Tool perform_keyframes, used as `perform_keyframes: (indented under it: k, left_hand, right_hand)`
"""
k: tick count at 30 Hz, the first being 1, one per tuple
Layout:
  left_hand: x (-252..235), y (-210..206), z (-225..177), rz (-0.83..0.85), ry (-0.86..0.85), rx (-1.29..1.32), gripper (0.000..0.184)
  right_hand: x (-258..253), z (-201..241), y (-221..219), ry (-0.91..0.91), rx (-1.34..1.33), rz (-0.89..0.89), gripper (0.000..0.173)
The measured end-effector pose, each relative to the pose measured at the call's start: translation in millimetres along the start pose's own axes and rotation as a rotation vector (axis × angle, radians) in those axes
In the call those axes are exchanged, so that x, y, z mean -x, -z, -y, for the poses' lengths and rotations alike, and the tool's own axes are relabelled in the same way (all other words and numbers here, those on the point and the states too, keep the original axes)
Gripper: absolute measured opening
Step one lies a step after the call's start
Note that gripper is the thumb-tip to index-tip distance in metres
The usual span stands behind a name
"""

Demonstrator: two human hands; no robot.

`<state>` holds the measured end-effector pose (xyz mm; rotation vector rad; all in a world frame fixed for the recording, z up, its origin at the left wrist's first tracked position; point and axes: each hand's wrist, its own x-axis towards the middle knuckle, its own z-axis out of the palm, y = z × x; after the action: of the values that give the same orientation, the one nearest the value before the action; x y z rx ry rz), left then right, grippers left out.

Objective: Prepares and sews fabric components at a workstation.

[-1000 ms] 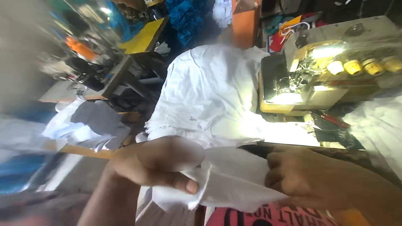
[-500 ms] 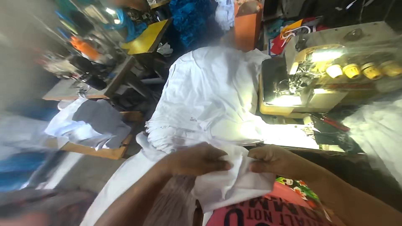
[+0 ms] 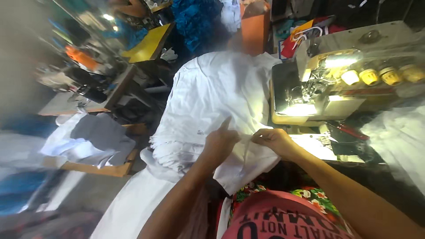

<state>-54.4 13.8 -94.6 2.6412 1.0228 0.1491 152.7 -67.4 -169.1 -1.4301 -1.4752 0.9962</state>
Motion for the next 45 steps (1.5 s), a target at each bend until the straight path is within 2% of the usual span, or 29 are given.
perform_keyframes:
  k: [2,4,8,11,13,17,23,27,35,39,45]
  left_hand:
    - [-5.7,-1.4,3.2,0.065,0.020,0.011,0.018]
    - [-7.4,-9.1,7.0,0.045,-0.010,0.011,0.014]
    - [4.5,-27.9,6.1,-0.220,-0.158,-0.041,0.009]
    - [18.0,-34.5,3.8,-0.372,-0.265,-0.131,0.013]
    - [25.0,-37.1,3.6,-0.432,-0.332,-0.173,0.016]
    - [35.5,-41.1,3.1,-0.526,-0.367,-0.184,0.017]
    - [48.4,-40.2,-11.7,-0.687,-0.359,-0.165,0.025]
    - [59.1,-45.2,-21.2,-0.767,-0.380,-0.130,0.017]
    - [63.6,-50.3,-23.3,-0.757,-0.524,-0.106,0.018]
    - [61.9,-57.1,-21.3,-0.790,-0.525,-0.102,0.017]
    - [53.9,-61.4,-23.7,-0.787,-0.517,-0.058,0.018]
  right_hand:
    - [-2.7,-5.7,-2.5,-0.068,0.056,0.015,0.015]
    - [-2.0,-7.0,-3.9,-0.108,0.131,0.044,0.016]
    - [-1.6,3.5,-4.4,-0.201,0.211,0.049,0.017]
    - [-5.4,13.9,-2.1,-0.212,0.263,0.100,0.037]
    - [-7.1,14.6,-0.6,-0.159,0.296,0.136,0.037]
    - [7.2,21.4,1.4,-0.015,0.369,0.036,0.017]
    - [39.2,23.6,-9.5,0.443,0.679,-0.478,0.019]
    - [55.1,14.5,-7.7,0.617,0.770,-0.625,0.017]
    - [68.6,-1.2,-0.9,0.715,0.775,-0.660,0.017]
    - [68.0,-4.7,-0.9,0.706,0.796,-0.662,0.017]
    - [66.6,-11.4,5.9,0.661,0.679,-0.656,0.021]
